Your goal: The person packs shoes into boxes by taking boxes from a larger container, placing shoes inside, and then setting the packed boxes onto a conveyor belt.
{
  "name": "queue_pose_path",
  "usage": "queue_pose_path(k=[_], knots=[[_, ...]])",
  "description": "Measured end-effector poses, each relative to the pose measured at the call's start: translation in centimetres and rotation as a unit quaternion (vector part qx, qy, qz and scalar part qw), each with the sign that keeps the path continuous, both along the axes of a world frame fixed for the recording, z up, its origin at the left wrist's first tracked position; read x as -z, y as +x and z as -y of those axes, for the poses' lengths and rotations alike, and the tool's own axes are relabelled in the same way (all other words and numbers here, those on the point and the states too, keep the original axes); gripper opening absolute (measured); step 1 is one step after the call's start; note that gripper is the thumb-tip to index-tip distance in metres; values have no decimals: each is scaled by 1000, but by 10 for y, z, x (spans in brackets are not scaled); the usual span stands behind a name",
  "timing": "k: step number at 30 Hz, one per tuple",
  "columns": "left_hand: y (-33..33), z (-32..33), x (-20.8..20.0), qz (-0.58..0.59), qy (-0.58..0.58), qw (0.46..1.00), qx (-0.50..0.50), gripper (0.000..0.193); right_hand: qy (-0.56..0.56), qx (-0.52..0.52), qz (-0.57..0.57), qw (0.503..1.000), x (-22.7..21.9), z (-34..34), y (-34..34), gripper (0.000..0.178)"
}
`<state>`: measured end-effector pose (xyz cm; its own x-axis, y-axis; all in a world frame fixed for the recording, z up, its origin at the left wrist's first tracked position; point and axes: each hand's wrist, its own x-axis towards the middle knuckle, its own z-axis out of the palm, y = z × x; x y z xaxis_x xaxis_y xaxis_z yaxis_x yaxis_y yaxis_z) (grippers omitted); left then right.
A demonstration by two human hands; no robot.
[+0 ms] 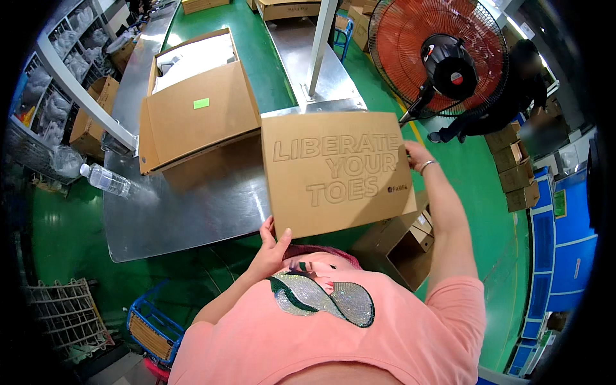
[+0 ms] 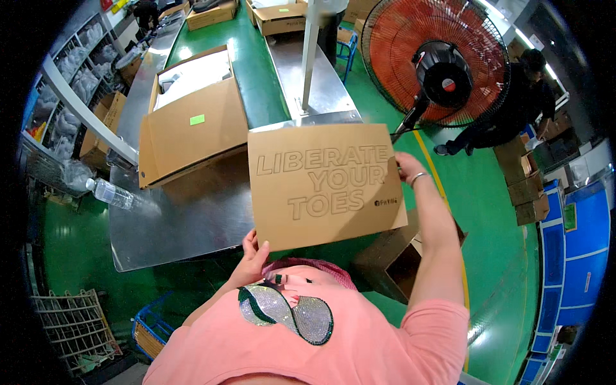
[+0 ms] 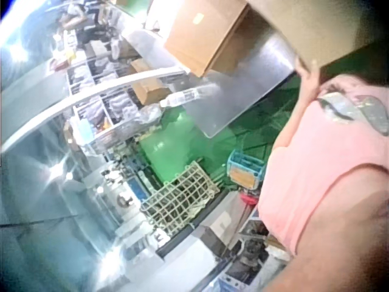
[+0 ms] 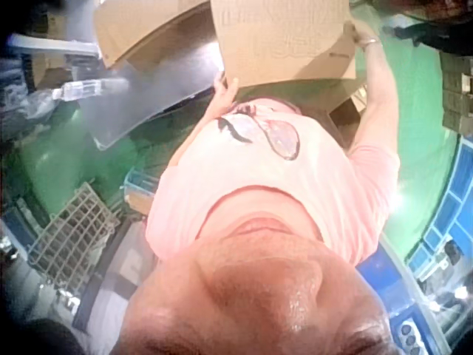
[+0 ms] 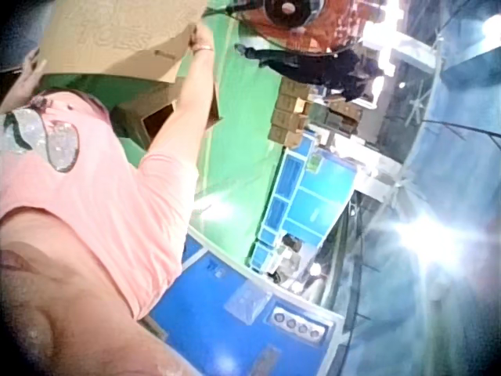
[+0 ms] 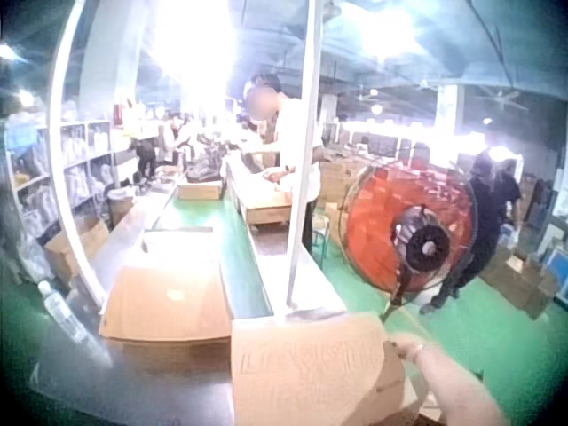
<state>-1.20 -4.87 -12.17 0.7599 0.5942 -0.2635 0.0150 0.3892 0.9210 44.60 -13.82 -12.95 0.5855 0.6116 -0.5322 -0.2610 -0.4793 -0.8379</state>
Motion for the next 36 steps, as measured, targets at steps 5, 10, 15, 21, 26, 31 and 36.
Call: queue_pose_path(k=[5, 10, 15, 21, 26, 31, 36], knots=[[18, -14, -4, -51, -93, 993, -61, 61, 23, 23, 212, 977, -9, -13, -37, 36], [46, -52, 4, -32, -215, 970, -111, 75, 10, 106, 268, 957, -26, 46, -43, 35], [50, -33, -9, -5, -217, 960, -178, 77, -1, 237, -32, 971, 30, 135, -127, 27], [52, 7, 35, -26, -128, 974, -188, 81, 111, 133, -226, 958, 33, 79, -242, 51], [26, 18, -7, -157, -181, 967, 86, 81, 25, 117, -133, 984, 20, 58, -235, 43], [9, 3, -45, -97, 275, 945, 147, 36, 71, 131, -304, 941, 93, 66, -204, 43], [23, -49, -52, -118, 700, 704, 29, 71, 109, 126, -230, 959, 74, 80, -203, 41]])
